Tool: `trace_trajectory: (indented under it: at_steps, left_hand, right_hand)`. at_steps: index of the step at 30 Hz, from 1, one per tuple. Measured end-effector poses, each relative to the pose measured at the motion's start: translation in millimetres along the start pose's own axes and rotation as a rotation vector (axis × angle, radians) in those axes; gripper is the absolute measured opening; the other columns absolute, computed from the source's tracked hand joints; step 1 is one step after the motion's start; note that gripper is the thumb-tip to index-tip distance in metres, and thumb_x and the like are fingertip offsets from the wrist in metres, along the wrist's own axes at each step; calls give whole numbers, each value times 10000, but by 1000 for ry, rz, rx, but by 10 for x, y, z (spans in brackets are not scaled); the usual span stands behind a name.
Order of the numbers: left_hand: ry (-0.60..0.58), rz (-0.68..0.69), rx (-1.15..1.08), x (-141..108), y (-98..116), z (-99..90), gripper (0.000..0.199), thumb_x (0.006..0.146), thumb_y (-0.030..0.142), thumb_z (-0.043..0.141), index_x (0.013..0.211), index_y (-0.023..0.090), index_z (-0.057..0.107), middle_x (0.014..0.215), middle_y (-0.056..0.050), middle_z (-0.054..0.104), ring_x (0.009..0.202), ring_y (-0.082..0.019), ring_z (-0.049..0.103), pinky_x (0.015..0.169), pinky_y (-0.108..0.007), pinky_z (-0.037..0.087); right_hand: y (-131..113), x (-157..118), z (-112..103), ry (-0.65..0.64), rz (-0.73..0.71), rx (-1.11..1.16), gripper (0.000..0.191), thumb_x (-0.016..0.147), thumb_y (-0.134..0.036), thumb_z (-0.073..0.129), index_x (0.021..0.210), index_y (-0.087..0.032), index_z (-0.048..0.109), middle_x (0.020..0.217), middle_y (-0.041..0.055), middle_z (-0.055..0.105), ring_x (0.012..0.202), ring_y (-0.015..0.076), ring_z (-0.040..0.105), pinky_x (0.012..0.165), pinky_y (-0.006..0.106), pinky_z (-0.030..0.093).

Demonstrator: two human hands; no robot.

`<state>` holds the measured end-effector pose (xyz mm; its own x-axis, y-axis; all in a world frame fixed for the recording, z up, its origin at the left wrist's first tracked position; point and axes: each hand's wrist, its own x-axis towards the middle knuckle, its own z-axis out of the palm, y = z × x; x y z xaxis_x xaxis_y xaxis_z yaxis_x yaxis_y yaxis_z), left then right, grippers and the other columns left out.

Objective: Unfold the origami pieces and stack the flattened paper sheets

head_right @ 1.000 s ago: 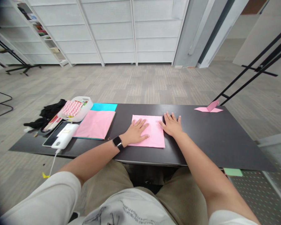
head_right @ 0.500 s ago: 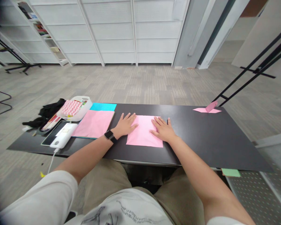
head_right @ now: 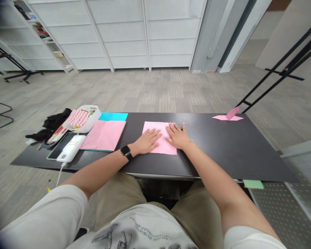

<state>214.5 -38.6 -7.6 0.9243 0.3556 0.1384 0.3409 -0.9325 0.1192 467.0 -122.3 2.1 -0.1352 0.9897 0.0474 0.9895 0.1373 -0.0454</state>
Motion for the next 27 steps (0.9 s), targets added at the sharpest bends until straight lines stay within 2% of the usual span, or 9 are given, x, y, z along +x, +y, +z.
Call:
trace_trajectory:
  at_steps: [3,6,10,13,18,21,22,24,27]
  left_hand:
    - [-9,-18,17,-29,4,31,630,1114,521,370,1657,208,429,1762,-140,333,1650,-364,288,1337,-636,199]
    - [-22,-20,22,-13,-4,10,650,1112,541,352,1677,222,392,1775,-129,302,1657,-363,268,1331,-665,174]
    - [-49,-44,31,-49,-42,-7,698,1110,572,316,1705,206,327,1787,-130,263,1665,-362,243,1336,-649,172]
    - [-38,-119,68,-177,-168,-30,688,1111,554,307,1709,213,321,1783,-138,276,1657,-363,268,1334,-656,164]
    - [8,-245,176,-416,-545,-261,705,1085,547,394,1677,164,396,1757,-184,327,1643,-409,281,1335,-689,68]
    - [63,-328,172,-482,-667,-461,695,1093,506,374,1674,126,390,1744,-202,349,1639,-410,286,1330,-676,128]
    - [73,-311,153,-497,-662,-505,691,1099,498,358,1679,123,377,1747,-198,346,1642,-395,286,1334,-653,153]
    - [48,-192,103,-532,-589,-536,694,1105,506,347,1689,131,349,1762,-178,323,1656,-352,268,1349,-590,173]
    - [-101,6,39,-604,-424,-473,724,1096,561,372,1707,178,310,1784,-155,276,1671,-318,239,1358,-561,157]
  right_hand:
    - [-20,-149,-24,31,-62,11,751,1090,-610,332,1713,-192,307,1779,154,283,1631,427,297,1289,789,59]
    - [-41,-311,-18,-8,-140,31,780,1076,-657,352,1725,-231,271,1777,136,291,1626,407,321,1298,772,70]
    - [-31,-409,39,-53,-138,41,791,1073,-690,336,1741,-298,175,1800,107,203,1646,399,280,1271,812,76]
    - [-15,-406,81,-50,-137,37,819,1063,-715,330,1745,-309,129,1803,102,185,1651,400,266,1269,817,53]
    - [-1,-399,124,-21,-139,29,838,1053,-739,321,1746,-323,100,1801,100,198,1650,399,269,1279,800,29]
    - [6,-400,139,-23,-139,26,828,1054,-738,320,1745,-335,104,1803,93,189,1651,394,269,1280,798,31]
    - [8,-399,142,-23,-138,27,823,1055,-735,322,1744,-337,110,1803,92,193,1652,392,268,1281,796,30]
    - [11,-396,146,-21,-139,30,817,1057,-730,326,1743,-335,123,1802,94,201,1651,394,268,1277,801,24]
    - [15,-394,146,-16,-143,36,815,1059,-721,333,1741,-324,134,1800,99,210,1646,408,276,1264,823,27]
